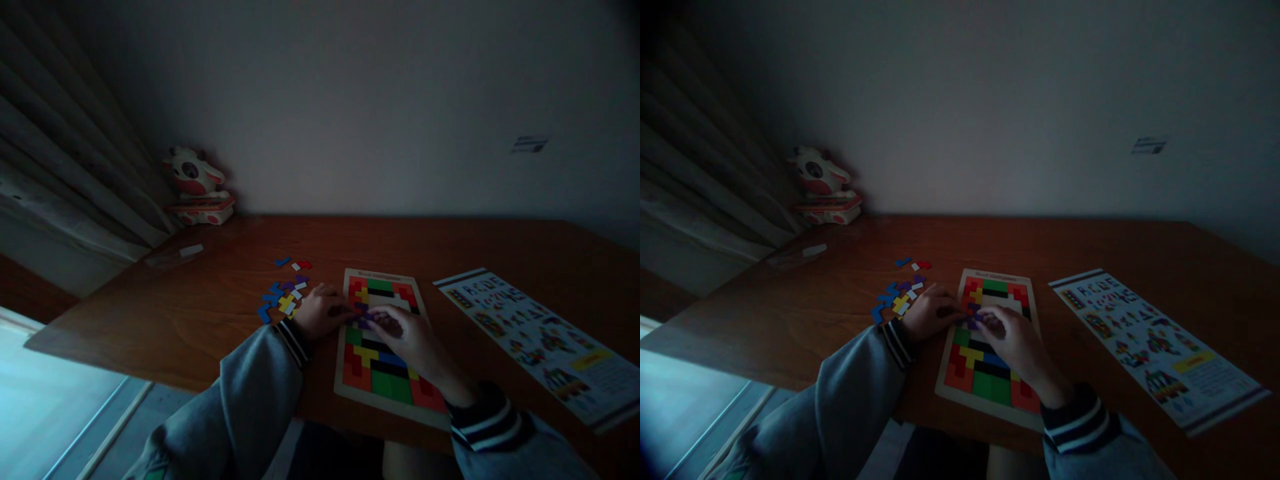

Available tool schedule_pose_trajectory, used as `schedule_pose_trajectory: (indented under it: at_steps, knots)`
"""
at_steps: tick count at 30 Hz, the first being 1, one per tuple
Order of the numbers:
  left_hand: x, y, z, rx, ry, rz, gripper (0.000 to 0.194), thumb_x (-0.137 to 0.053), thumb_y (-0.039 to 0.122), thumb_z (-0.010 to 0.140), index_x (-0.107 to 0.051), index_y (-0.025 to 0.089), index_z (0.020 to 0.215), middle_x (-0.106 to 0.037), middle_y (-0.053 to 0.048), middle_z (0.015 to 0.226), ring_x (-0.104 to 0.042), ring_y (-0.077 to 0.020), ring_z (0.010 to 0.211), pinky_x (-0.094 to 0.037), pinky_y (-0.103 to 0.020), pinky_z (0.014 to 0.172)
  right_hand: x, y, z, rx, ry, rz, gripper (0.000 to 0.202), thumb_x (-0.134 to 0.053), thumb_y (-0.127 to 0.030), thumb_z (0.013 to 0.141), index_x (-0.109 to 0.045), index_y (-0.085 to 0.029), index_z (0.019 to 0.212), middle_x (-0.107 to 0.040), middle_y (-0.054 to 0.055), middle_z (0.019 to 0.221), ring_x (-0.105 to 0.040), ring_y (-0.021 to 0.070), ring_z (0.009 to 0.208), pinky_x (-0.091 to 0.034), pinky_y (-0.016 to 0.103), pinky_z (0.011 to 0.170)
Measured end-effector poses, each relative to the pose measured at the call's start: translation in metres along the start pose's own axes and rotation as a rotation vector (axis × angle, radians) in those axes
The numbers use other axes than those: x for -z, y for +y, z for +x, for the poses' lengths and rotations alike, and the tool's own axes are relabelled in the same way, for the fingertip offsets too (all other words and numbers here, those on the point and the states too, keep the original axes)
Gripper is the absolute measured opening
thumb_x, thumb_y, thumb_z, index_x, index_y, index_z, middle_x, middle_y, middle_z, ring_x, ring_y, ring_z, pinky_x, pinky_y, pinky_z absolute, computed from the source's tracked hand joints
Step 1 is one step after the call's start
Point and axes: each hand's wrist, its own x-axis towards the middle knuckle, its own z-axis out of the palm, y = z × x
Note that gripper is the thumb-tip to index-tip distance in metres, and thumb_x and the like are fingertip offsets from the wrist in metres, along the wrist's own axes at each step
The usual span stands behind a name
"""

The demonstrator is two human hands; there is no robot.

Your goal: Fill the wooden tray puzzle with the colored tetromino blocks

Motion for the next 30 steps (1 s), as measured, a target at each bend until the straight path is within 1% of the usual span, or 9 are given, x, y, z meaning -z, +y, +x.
schedule_pose_trajectory:
  at_steps: [5, 8, 11, 14, 19, 21, 25, 28, 30]
  knots:
    - [-0.001, 0.002, -0.001, -0.012, 0.023, 0.057, 0.019, -0.069, 0.039, 0.087, -0.073, 0.023, 0.095, -0.066, -0.006, 0.101, -0.058, -0.0215, 0.093, -0.047, -0.037, 0.088, 0.0, -0.005, 0.005, 0.032, -0.041, -0.101, 0.012, -0.064, -0.03, 0.087, -0.068, -0.023, 0.096, -0.071, 0.005, 0.093, -0.069, 0.0195, 0.083, -0.057, 0.035, 0.075]
    - [-0.001, 0.003, -0.001, 0.011, 0.046, 0.072, 0.023, -0.07, 0.041, 0.085, -0.073, 0.023, 0.1, -0.064, -0.007, 0.107, -0.057, -0.0234, 0.098, -0.046, -0.04, 0.092, 0.0, -0.008, 0.008, 0.048, -0.051, -0.119, 0.013, -0.064, -0.03, 0.087, -0.067, -0.023, 0.097, -0.069, 0.004, 0.092, -0.067, 0.0189, 0.081, -0.056, 0.034, 0.074]
    - [-0.002, 0.003, -0.002, 0.028, 0.041, 0.063, 0.024, -0.07, 0.041, 0.085, -0.073, 0.023, 0.1, -0.063, -0.008, 0.109, -0.057, -0.0244, 0.102, -0.045, -0.042, 0.094, -0.001, -0.008, 0.01, 0.011, -0.053, -0.113, 0.016, -0.065, -0.032, 0.086, -0.065, -0.023, 0.1, -0.067, 0.002, 0.083, -0.065, 0.0175, 0.074, -0.054, 0.032, 0.069]
    - [-0.002, 0.001, -0.002, 0.048, 0.042, 0.068, 0.023, -0.071, 0.04, 0.084, -0.073, 0.022, 0.099, -0.062, -0.008, 0.11, -0.057, -0.025, 0.101, -0.045, -0.043, 0.093, -0.002, -0.005, 0.011, -0.036, -0.068, -0.092, 0.018, -0.065, -0.035, 0.087, -0.062, -0.022, 0.099, -0.065, 0.0, 0.078, -0.063, 0.016, 0.069, -0.052, 0.029, 0.065]
    - [-0.001, 0.004, -0.004, 0.063, 0.06, 0.062, 0.018, -0.068, 0.036, 0.086, -0.072, 0.022, 0.096, -0.063, -0.008, 0.108, -0.058, -0.0239, 0.098, -0.046, -0.042, 0.092, -0.005, -0.003, 0.011, -0.065, -0.054, -0.102, 0.02, -0.066, -0.04, 0.086, -0.06, -0.022, 0.09, -0.066, 0.001, 0.076, -0.063, 0.0158, 0.067, -0.051, 0.029, 0.062]
    - [0.001, 0.005, -0.004, 0.06, 0.091, 0.053, 0.016, -0.064, 0.033, 0.089, -0.072, 0.021, 0.097, -0.064, -0.008, 0.105, -0.059, -0.0229, 0.096, -0.047, -0.041, 0.091, -0.003, -0.005, 0.011, -0.069, -0.047, -0.089, 0.02, -0.063, -0.041, 0.088, -0.061, -0.022, 0.089, -0.069, 0.002, 0.08, -0.066, 0.0173, 0.071, -0.053, 0.031, 0.065]
    - [0.012, -0.002, -0.009, 0.041, 0.166, 0.073, 0.018, -0.058, 0.031, 0.092, -0.071, 0.021, 0.1, -0.066, -0.009, 0.104, -0.06, -0.0223, 0.094, -0.05, -0.039, 0.088, 0.004, -0.014, 0.008, -0.072, -0.057, -0.038, 0.024, -0.053, -0.044, 0.094, -0.063, -0.023, 0.094, -0.073, 0.005, 0.09, -0.07, 0.0197, 0.083, -0.056, 0.035, 0.076]
    - [0.029, -0.018, -0.021, 0.037, 0.243, 0.138, 0.018, -0.056, 0.029, 0.093, -0.07, 0.021, 0.101, -0.068, -0.009, 0.103, -0.062, -0.0223, 0.095, -0.05, -0.04, 0.089, 0.011, -0.019, 0.003, -0.063, -0.067, -0.022, 0.024, -0.051, -0.044, 0.095, -0.063, -0.024, 0.097, -0.073, 0.006, 0.093, -0.07, 0.0199, 0.085, -0.057, 0.035, 0.077]
    - [0.044, -0.033, -0.034, 0.026, 0.265, 0.184, 0.018, -0.056, 0.029, 0.094, -0.069, 0.021, 0.102, -0.07, -0.009, 0.105, -0.063, -0.0225, 0.097, -0.05, -0.04, 0.09, 0.015, -0.022, 0.0, -0.046, -0.066, -0.027, 0.023, -0.051, -0.043, 0.094, -0.063, -0.024, 0.097, -0.073, 0.006, 0.092, -0.07, 0.0201, 0.085, -0.058, 0.035, 0.077]
